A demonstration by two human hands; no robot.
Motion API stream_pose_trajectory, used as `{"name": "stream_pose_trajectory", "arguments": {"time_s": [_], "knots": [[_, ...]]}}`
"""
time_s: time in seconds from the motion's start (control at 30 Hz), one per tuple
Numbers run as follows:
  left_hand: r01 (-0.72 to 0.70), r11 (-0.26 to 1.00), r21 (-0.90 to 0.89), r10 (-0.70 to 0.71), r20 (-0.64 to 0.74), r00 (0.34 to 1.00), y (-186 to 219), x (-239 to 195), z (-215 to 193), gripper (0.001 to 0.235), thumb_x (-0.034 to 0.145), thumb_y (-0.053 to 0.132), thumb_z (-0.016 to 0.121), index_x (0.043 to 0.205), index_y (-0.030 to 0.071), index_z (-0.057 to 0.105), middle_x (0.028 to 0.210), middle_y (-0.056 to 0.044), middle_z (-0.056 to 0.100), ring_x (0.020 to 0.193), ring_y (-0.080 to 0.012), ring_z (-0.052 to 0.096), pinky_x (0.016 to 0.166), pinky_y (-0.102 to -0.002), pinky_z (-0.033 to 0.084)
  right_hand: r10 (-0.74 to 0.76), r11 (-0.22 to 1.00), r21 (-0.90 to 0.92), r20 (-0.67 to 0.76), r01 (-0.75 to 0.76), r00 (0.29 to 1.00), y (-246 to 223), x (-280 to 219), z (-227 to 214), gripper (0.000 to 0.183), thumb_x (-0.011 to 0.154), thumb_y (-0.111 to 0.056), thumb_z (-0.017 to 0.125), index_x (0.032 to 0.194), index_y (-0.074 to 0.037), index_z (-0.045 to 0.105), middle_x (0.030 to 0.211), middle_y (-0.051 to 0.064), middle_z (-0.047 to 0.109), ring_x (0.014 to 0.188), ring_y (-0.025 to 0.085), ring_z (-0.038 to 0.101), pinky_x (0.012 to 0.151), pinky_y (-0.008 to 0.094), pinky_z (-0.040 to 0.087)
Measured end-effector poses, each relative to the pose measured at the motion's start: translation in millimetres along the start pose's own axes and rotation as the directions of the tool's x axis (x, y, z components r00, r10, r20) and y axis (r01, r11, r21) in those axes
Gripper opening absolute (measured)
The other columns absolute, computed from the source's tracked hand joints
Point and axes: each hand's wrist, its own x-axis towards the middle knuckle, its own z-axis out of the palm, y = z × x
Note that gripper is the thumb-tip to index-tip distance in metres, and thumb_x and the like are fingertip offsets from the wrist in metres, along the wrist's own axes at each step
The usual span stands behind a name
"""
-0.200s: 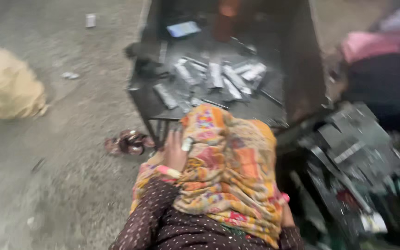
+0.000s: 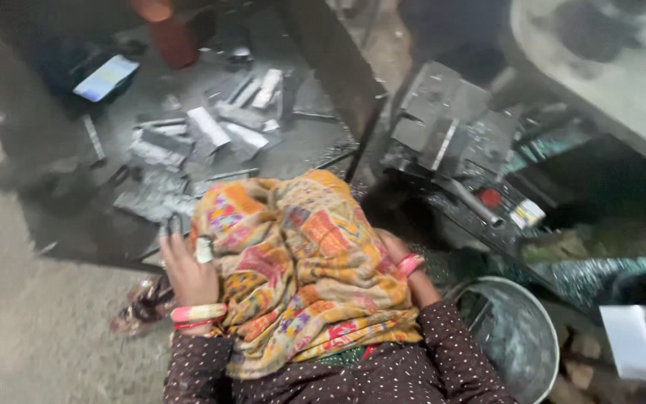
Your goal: The person places metal hinge components onto a press machine by hand, operates a lever to stamp or press the parts, and then removes the finished pieces, placing them into a collection bin.
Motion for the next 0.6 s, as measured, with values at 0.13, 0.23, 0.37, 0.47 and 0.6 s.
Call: {"name": "stream_pose_trajectory", "arguments": {"time_s": [0.13,0.23,0.37,0.47,0.6], "knots": [[-0.198,0.980,-0.004,0.196,0.181,0.964,75,50,3,0.047,0.103,0.025,0.060,0.140,-0.002,0.054,0.148,-0.030,0.048,0.135,-0.0505,0.046,0.113,-0.057,0.037,0.046,0.953,-0.281,-0.241,-0.115,0.969,-103,-39,-37,0.031,0.095,-0.016,0.063,0.125,-0.009,0.068,0.126,0.014,0.070,0.114,0.033,0.067,0.094,0.039,0.055],[-0.487,0.873,-0.013,0.466,0.319,0.826,134,65,51,0.042,0.097,0.027,0.066,0.128,0.001,0.057,0.155,-0.023,0.048,0.140,-0.0462,0.045,0.113,-0.053,0.037,0.000,0.913,-0.397,-0.239,-0.098,0.971,-195,-63,-71,0.029,0.091,-0.015,0.065,0.118,-0.011,0.072,0.119,0.010,0.074,0.107,0.030,0.071,0.091,0.039,0.057],[-0.682,0.712,-0.169,0.673,0.439,0.595,204,57,134,0.053,0.093,0.034,0.069,0.135,0.003,0.059,0.150,-0.016,0.053,0.140,-0.0382,0.045,0.113,-0.050,0.035,-0.098,0.868,-0.487,-0.359,-0.097,0.928,-276,-61,-116,0.022,0.094,-0.022,0.069,0.113,-0.012,0.074,0.113,0.006,0.076,0.105,0.024,0.073,0.088,0.037,0.059],[-0.749,0.638,-0.178,0.753,0.348,0.559,246,46,207,0.051,0.098,0.040,0.065,0.134,0.005,0.062,0.148,-0.014,0.055,0.145,-0.0332,0.043,0.121,-0.054,0.030,-0.238,0.790,-0.589,-0.547,-0.168,0.803,-291,-42,-150,0.021,0.099,-0.023,0.068,0.116,-0.013,0.073,0.113,0.007,0.076,0.104,0.025,0.073,0.089,0.037,0.058],[-0.751,0.659,-0.037,0.682,0.449,0.577,277,31,283,0.050,0.085,0.041,0.065,0.120,0.005,0.067,0.145,-0.014,0.056,0.141,-0.0333,0.043,0.116,-0.065,0.025,-0.005,0.733,-0.573,-0.543,-0.366,0.839,-251,6,-191,0.045,0.100,-0.041,0.061,0.122,-0.002,0.068,0.115,0.019,0.074,0.103,0.037,0.069,0.085,0.046,0.055]]}}
